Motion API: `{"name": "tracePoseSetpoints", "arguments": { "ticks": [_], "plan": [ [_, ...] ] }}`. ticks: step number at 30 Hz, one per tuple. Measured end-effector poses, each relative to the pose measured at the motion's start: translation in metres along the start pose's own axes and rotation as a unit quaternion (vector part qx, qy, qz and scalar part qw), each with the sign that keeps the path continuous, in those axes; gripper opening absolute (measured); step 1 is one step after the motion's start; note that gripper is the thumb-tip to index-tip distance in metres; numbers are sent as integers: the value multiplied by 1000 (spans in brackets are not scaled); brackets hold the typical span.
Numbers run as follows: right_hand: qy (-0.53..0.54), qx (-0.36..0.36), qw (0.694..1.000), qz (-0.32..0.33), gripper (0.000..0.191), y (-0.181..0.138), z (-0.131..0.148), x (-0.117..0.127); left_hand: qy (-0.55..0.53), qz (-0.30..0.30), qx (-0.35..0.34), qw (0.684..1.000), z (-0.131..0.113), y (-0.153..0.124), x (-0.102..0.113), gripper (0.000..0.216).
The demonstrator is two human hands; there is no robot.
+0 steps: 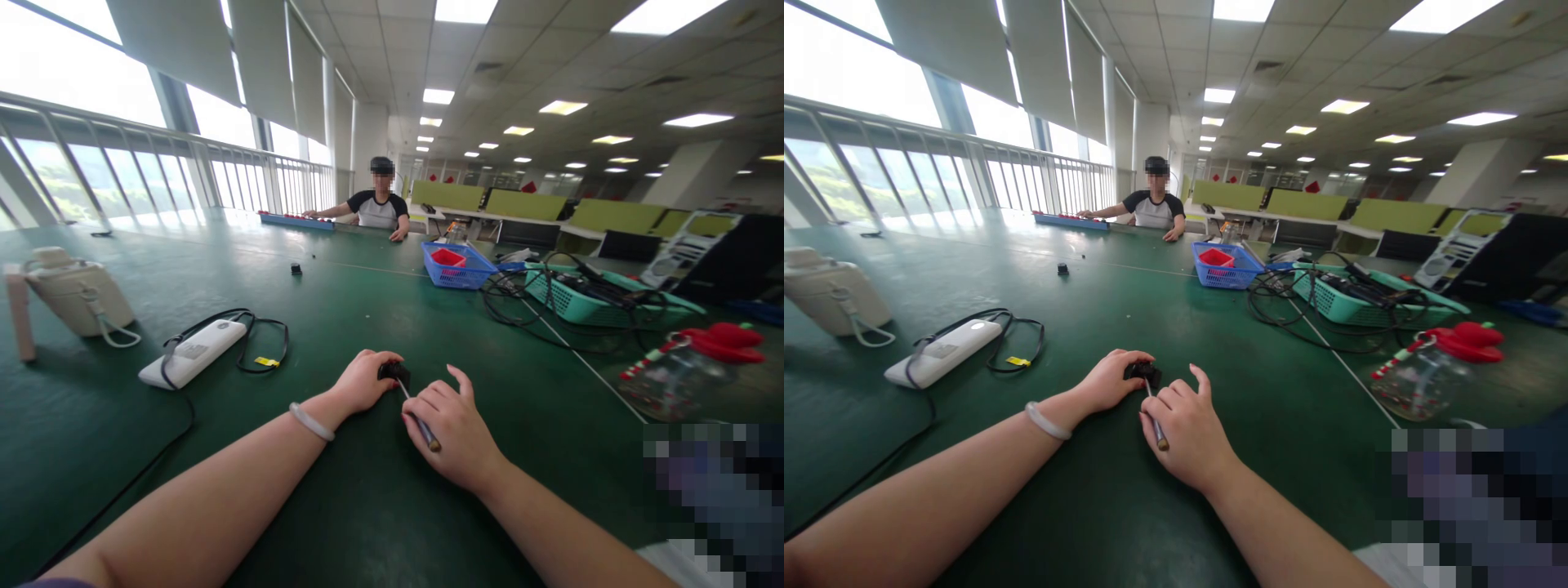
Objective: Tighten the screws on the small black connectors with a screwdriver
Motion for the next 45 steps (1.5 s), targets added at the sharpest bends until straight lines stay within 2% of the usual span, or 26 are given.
{"name": "tracePoseSetpoints", "arguments": {
  "ticks": [21, 40, 45],
  "plan": [
    [23, -18, 999, -29, 8, -1, 0, -2, -31, 0, 24, 999, 2, 1, -2, 44],
    [46, -43, 998, 24, 4, -3, -1, -4, -17, -11, 12, 1000, 3, 0, -1, 38],
    [99, -64, 993, 2, 20, 2, 0, 3, -22, -13, 11, 1000, 3, 2, -1, 37]
  ]
}}
Point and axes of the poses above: each hand's wrist, its own y-axis towards the middle knuckle, its own x-axis out of the back of the hand, z = x × y, the point moved 1 cm from there along y, towards the middle knuckle, and after that the axes turned 10 degrees about y, right-handed, at the moved point
